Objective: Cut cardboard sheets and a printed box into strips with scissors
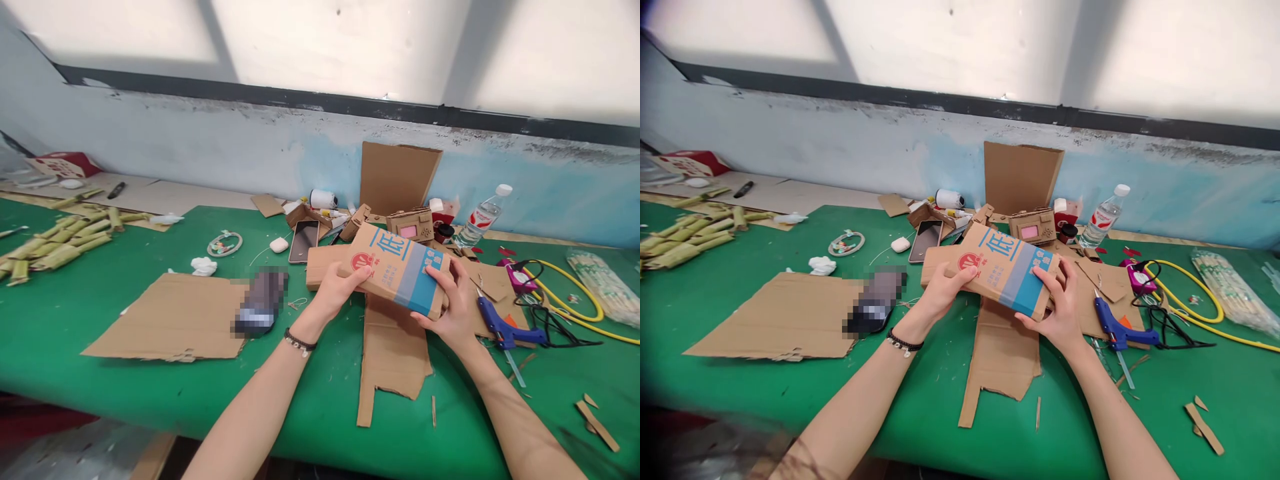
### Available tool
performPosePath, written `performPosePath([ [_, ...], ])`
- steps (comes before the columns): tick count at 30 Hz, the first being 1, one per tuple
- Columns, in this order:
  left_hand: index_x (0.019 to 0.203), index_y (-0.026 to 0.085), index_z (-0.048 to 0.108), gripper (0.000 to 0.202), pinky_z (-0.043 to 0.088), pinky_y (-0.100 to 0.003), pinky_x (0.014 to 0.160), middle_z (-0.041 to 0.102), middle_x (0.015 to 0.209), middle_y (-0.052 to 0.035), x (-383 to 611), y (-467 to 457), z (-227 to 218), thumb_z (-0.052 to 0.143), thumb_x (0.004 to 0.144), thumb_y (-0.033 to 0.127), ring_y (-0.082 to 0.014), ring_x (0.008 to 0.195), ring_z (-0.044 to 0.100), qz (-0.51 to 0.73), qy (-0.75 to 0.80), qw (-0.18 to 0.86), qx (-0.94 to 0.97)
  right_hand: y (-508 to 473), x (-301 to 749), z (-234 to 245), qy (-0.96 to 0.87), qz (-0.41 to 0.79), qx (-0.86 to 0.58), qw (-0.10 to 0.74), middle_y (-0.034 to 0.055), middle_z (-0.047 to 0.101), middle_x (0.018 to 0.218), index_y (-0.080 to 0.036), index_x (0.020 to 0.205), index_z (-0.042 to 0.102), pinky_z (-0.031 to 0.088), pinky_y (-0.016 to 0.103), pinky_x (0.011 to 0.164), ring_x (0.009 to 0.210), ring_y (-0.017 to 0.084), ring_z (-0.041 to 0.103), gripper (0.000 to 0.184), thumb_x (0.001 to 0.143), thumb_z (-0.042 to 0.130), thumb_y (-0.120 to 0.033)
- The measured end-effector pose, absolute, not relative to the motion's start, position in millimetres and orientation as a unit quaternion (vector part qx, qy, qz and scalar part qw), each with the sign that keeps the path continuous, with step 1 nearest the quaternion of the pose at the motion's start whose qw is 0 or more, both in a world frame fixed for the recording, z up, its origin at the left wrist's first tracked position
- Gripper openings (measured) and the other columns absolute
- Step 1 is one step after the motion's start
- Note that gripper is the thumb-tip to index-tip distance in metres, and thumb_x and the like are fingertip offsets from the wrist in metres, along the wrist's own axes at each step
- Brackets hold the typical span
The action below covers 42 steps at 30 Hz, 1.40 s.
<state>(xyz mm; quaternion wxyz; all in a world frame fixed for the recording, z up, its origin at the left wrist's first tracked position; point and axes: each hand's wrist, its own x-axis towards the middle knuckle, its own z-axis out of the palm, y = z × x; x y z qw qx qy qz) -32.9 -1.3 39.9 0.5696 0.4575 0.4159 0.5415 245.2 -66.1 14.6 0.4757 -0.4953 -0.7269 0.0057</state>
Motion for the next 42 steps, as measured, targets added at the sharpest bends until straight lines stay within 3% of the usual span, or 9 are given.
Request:
performPosePath([
  [11,0.105,0.016,0.088,0.063,0.065,-0.050,0.107,0.089,0.117,-0.0140,-32,0,37,0.105,0.067,0.063,-0.0372,0.119,0.083,0.544,0.417,0.569,0.454,-66,244,8,-0.723,0.026,-0.500,0.477,0.0162,0.034,0.179,-0.034,0.159,0.064,0.047,0.075,0.130,0.161,0.053,0.052,0.086,0.086,0.089,-0.072],
  [17,0.098,0.016,0.089,0.059,0.068,-0.044,0.099,0.090,0.108,-0.0130,-32,1,37,0.102,0.070,0.066,-0.0360,0.110,0.085,0.536,0.408,0.562,0.480,-62,246,3,-0.724,0.047,-0.503,0.469,0.0156,0.029,0.184,-0.033,0.164,0.060,0.042,0.073,0.135,0.173,0.051,0.034,0.092,0.087,0.087,-0.076],
  [22,0.099,0.016,0.089,0.059,0.070,-0.045,0.095,0.090,0.105,-0.0128,-36,4,38,0.103,0.071,0.066,-0.0359,0.106,0.085,0.544,0.408,0.553,0.481,-61,253,7,-0.745,0.120,-0.487,0.440,0.0105,0.014,0.195,-0.040,0.177,0.042,0.041,0.070,0.136,0.178,0.046,0.024,0.111,0.085,0.084,-0.086],
  [26,0.103,0.014,0.088,0.065,0.069,-0.047,0.099,0.090,0.109,-0.0138,-45,12,40,0.104,0.067,0.066,-0.0361,0.107,0.085,0.609,0.422,0.505,0.443,-57,271,22,-0.694,0.089,-0.502,0.508,0.0137,0.035,0.189,-0.036,0.182,0.030,0.041,0.067,0.136,0.173,0.040,0.039,0.100,0.102,0.065,-0.084],
  [29,0.106,0.012,0.087,0.065,0.066,-0.047,0.107,0.089,0.117,-0.0155,-51,19,40,0.104,0.068,0.063,-0.0357,0.115,0.083,0.657,0.438,0.454,0.413,-54,291,29,-0.611,-0.025,-0.583,0.536,0.0170,0.070,0.153,-0.027,0.157,0.065,0.059,0.059,0.115,0.138,0.037,0.071,0.060,0.111,0.061,-0.065],
  [32,0.110,0.012,0.085,0.066,0.067,-0.049,0.108,0.087,0.120,-0.0164,-52,22,40,0.104,0.068,0.060,-0.0353,0.116,0.083,0.678,0.447,0.446,0.376,-54,305,26,-0.664,-0.054,-0.635,0.392,0.0111,0.080,0.101,-0.025,0.107,0.082,0.060,0.052,0.092,0.094,0.033,0.076,0.041,0.111,0.057,-0.057],
  [36,0.115,0.012,0.084,0.068,0.072,-0.051,0.097,0.087,0.120,-0.0168,-48,20,42,0.103,0.069,0.058,-0.0356,0.111,0.084,0.687,0.436,0.470,0.343,-60,303,18,-0.768,-0.005,-0.622,0.152,0.0089,0.085,0.112,-0.030,0.125,0.080,0.053,0.045,0.084,0.104,0.036,0.078,0.033,0.105,0.067,-0.053],
  [39,0.116,0.010,0.084,0.069,0.072,-0.048,0.096,0.086,0.123,-0.0187,-45,20,40,0.102,0.070,0.059,-0.0362,0.114,0.084,0.701,0.443,0.442,0.342,-64,296,15,-0.778,0.009,-0.622,0.088,0.0112,0.084,0.120,-0.027,0.138,0.074,0.050,0.042,0.085,0.107,0.035,0.078,0.036,0.105,0.069,-0.041],
  [42,0.114,0.010,0.085,0.066,0.071,-0.045,0.099,0.087,0.122,-0.0186,-45,22,34,0.100,0.073,0.060,-0.0346,0.114,0.084,0.704,0.443,0.425,0.356,-63,292,13,-0.774,0.007,-0.630,0.071,0.0142,0.081,0.116,-0.020,0.129,0.074,0.050,0.041,0.086,0.107,0.035,0.077,0.030,0.103,0.072,-0.037],
])
